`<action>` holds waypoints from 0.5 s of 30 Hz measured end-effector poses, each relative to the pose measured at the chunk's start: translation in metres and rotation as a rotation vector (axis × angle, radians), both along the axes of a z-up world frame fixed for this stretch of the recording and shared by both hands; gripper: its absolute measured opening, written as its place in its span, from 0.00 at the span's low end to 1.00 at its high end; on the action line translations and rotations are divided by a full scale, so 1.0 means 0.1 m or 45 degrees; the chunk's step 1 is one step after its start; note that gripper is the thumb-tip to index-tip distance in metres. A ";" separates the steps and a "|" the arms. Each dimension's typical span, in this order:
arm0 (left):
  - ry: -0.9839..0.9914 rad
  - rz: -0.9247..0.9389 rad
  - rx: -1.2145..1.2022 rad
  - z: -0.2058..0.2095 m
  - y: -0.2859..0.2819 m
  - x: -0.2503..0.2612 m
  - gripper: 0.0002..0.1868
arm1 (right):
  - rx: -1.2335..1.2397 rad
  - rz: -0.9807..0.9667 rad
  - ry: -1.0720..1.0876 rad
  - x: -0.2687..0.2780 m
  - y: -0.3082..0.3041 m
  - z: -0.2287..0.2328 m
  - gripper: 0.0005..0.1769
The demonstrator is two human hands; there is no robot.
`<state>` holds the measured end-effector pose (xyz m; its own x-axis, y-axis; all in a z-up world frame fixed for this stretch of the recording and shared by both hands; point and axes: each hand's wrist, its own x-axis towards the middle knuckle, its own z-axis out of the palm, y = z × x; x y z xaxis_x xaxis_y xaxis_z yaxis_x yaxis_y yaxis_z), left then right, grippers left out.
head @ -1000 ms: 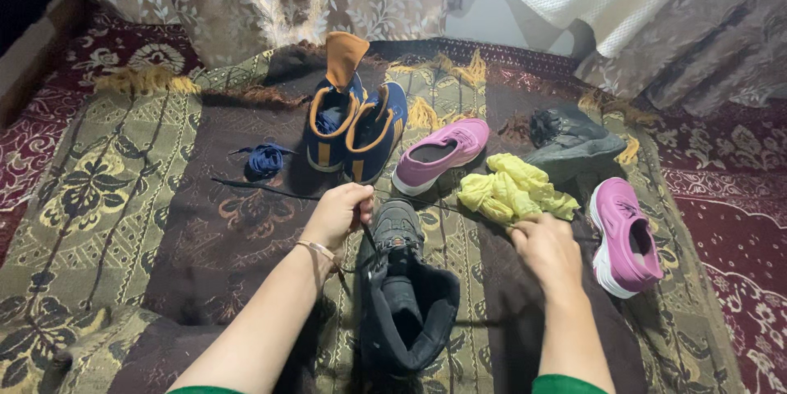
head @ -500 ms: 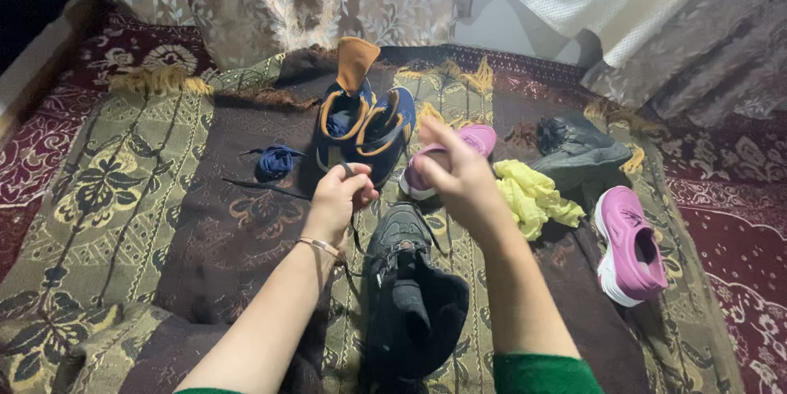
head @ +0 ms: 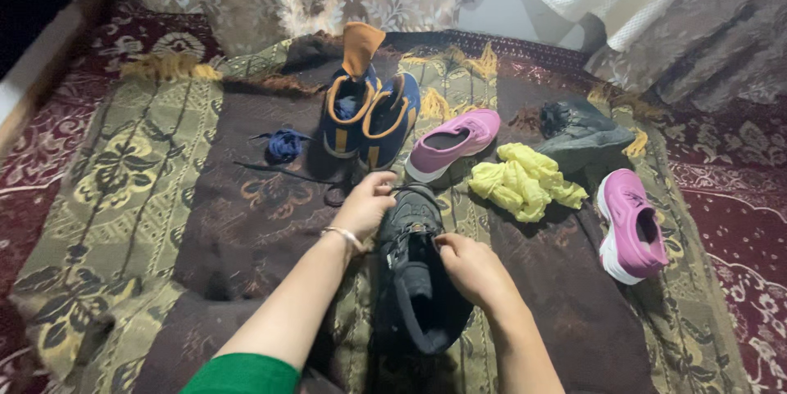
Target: The person removes a yellow cloth from a pink shoe, then picks up a black high-top sneaker and begins threading its laces through the eyelets. The person continues to lace the shoe by hand, pulling the laces through each eyelet in sequence.
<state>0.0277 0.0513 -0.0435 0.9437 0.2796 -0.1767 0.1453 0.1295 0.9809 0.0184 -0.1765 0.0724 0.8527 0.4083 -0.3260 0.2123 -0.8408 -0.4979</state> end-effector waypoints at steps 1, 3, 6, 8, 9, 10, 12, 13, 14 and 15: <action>0.032 -0.034 0.156 0.05 -0.05 -0.09 0.25 | -0.009 -0.014 -0.013 -0.02 0.00 -0.01 0.25; 0.173 -0.177 0.391 0.19 -0.10 -0.20 0.21 | -0.001 -0.035 -0.018 -0.05 0.00 -0.03 0.25; 0.119 -0.208 0.841 0.35 -0.19 -0.40 0.16 | 0.041 -0.077 0.024 -0.09 -0.09 -0.11 0.25; 0.067 -0.213 1.028 0.41 -0.25 -0.51 0.15 | 0.076 -0.113 0.057 -0.11 -0.16 -0.18 0.26; 0.085 -0.236 1.046 0.44 -0.27 -0.54 0.15 | 0.166 -0.151 0.104 -0.15 -0.22 -0.22 0.26; 0.100 -0.259 1.066 0.46 -0.30 -0.56 0.14 | 0.258 -0.189 0.147 -0.18 -0.28 -0.26 0.26; 0.099 -0.269 1.138 0.50 -0.41 -0.58 0.13 | 0.364 -0.225 0.199 -0.23 -0.39 -0.30 0.28; 0.097 -0.272 1.175 0.51 -0.46 -0.58 0.12 | 0.378 -0.224 0.206 -0.26 -0.45 -0.33 0.28; 0.116 -0.295 1.195 0.52 -0.52 -0.57 0.11 | 0.389 -0.227 0.218 -0.30 -0.52 -0.35 0.29; 0.136 -0.318 1.216 0.53 -0.58 -0.55 0.11 | 0.409 -0.240 0.248 -0.32 -0.57 -0.37 0.30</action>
<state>-0.0270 -0.0070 0.0093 0.9872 0.1438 -0.0685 0.1542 -0.7547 0.6377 -0.0137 -0.2337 0.0350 0.8572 0.3582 -0.3699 -0.0543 -0.6514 -0.7568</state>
